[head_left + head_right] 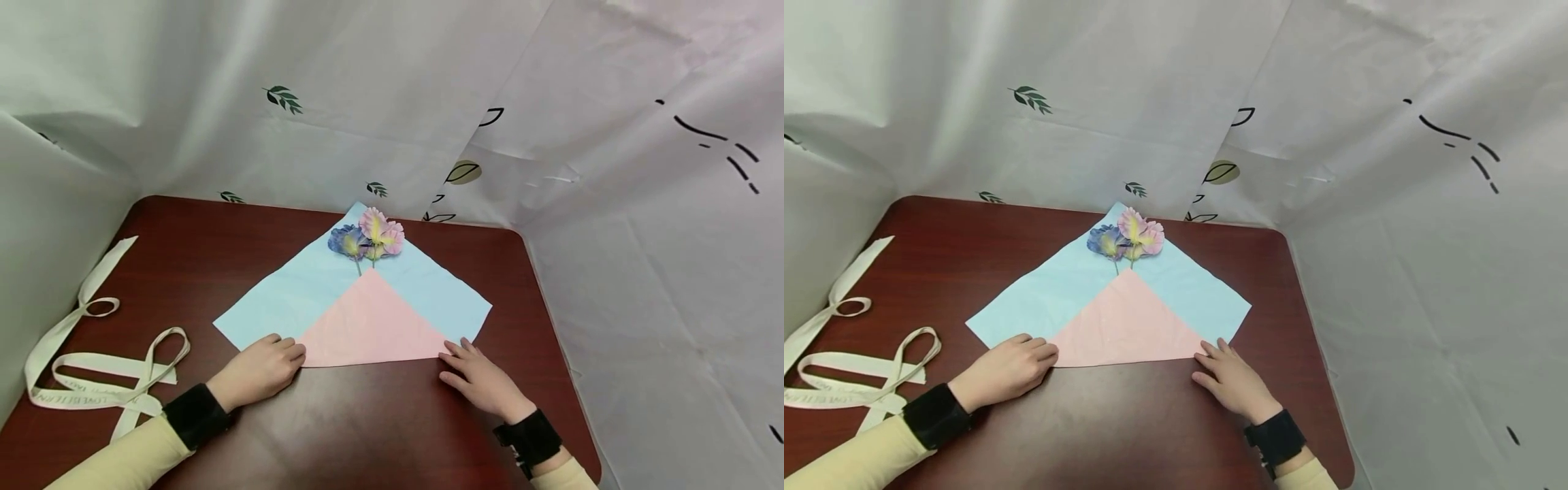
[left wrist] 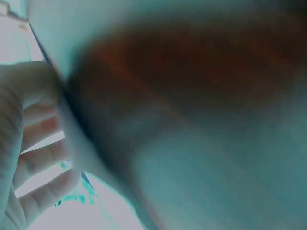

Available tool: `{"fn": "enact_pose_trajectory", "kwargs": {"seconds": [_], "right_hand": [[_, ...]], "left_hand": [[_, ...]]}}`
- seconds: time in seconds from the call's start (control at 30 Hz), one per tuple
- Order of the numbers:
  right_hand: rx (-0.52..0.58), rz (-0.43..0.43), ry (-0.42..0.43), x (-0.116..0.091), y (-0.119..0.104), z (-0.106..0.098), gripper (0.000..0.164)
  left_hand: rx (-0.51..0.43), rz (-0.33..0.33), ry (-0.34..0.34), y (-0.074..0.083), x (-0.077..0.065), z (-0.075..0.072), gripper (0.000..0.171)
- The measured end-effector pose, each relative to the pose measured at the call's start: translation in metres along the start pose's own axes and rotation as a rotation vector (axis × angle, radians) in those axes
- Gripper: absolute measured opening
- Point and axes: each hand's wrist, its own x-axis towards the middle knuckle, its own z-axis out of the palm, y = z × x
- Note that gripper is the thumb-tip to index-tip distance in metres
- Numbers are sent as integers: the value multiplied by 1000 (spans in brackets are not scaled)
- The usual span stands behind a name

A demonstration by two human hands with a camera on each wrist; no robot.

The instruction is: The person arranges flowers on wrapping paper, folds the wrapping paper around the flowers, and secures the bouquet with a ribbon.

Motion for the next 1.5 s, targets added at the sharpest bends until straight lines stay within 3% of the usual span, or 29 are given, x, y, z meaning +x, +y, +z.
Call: {"fn": "enact_pose_trajectory", "kwargs": {"seconds": [0.17,0.37,0.53,0.73,0.9,1.03,1.13,1.23,1.5], "right_hand": [[-131,-34,104,13,-42,11,60],[-134,-179,80,40,-85,25,66],[-134,-155,85,58,-96,35,66],[-64,-121,88,67,-98,39,71],[-12,-143,129,73,-100,39,56],[-24,-199,155,75,-105,39,72],[-35,-239,175,76,-108,42,83],[-38,-255,206,77,-111,45,78],[-44,-230,306,75,-116,50,62]], "left_hand": [[46,33,31,5,10,-3,32],[135,157,38,7,27,-12,57],[229,258,11,12,45,-21,64],[297,312,-20,19,78,-33,56],[364,354,-42,21,103,-34,26],[419,371,-40,24,119,-31,18],[451,372,-47,26,126,-28,20],[466,363,-49,27,130,-25,26],[354,326,-18,25,139,-17,16]]}}
